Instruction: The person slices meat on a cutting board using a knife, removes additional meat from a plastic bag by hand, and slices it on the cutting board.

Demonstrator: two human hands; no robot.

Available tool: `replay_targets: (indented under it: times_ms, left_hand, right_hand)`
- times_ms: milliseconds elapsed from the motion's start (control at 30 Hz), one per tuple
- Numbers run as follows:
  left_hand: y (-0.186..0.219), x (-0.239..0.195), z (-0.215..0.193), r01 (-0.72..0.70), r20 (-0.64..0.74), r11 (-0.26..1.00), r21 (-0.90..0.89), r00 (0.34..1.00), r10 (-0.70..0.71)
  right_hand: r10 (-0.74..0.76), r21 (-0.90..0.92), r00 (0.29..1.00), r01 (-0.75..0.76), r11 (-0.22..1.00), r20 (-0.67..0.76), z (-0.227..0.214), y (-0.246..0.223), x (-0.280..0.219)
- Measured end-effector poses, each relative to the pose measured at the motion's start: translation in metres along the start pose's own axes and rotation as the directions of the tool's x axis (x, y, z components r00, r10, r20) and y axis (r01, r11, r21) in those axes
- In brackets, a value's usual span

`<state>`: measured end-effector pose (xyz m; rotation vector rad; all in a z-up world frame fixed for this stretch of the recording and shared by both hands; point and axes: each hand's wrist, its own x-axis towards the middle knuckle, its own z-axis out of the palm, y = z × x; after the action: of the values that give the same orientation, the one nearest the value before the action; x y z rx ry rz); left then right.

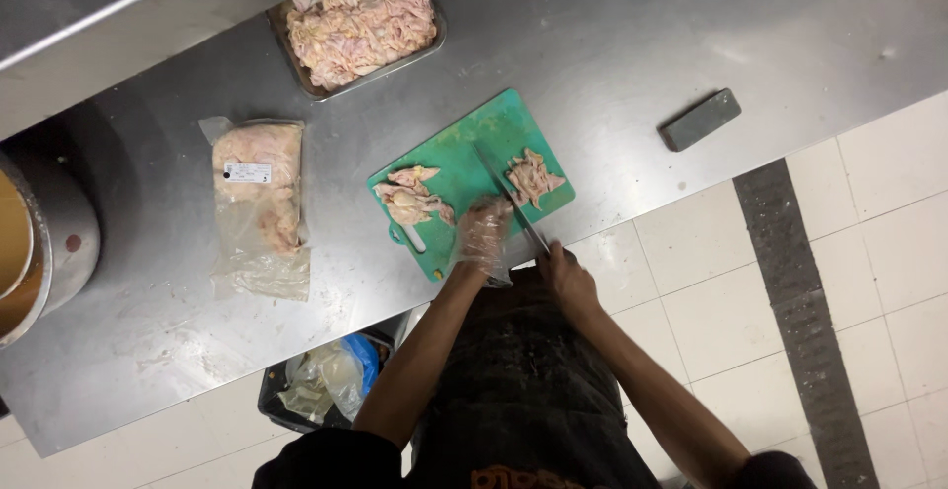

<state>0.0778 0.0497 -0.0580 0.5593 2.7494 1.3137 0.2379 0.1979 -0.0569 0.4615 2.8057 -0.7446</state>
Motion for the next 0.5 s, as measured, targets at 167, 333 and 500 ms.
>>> replay_targets:
  times_ms: [167, 333, 500]
  left_hand:
    - [-0.004, -0.001, 0.008, 0.064, 0.030, 0.998, 0.010, 0.997, -0.064]
    - [-0.027, -0.003, 0.025, 0.203, -0.082, 0.972, 0.117, 0.977, -0.195]
    - [-0.053, -0.027, 0.062, 0.030, -0.318, 0.757, 0.653, 0.918, 0.238]
  right_hand:
    - [-0.096, 0.069, 0.995, 0.095, 0.993, 0.023, 0.020, 0.034, -0.005]
    - [0.037, -0.091, 0.976, -0.018, 0.996, 0.217, -0.047, 0.072, -0.099]
    - [-0.008, 0.060, 0.993, 0.000, 0.998, 0.121, -0.069, 0.018, -0.047]
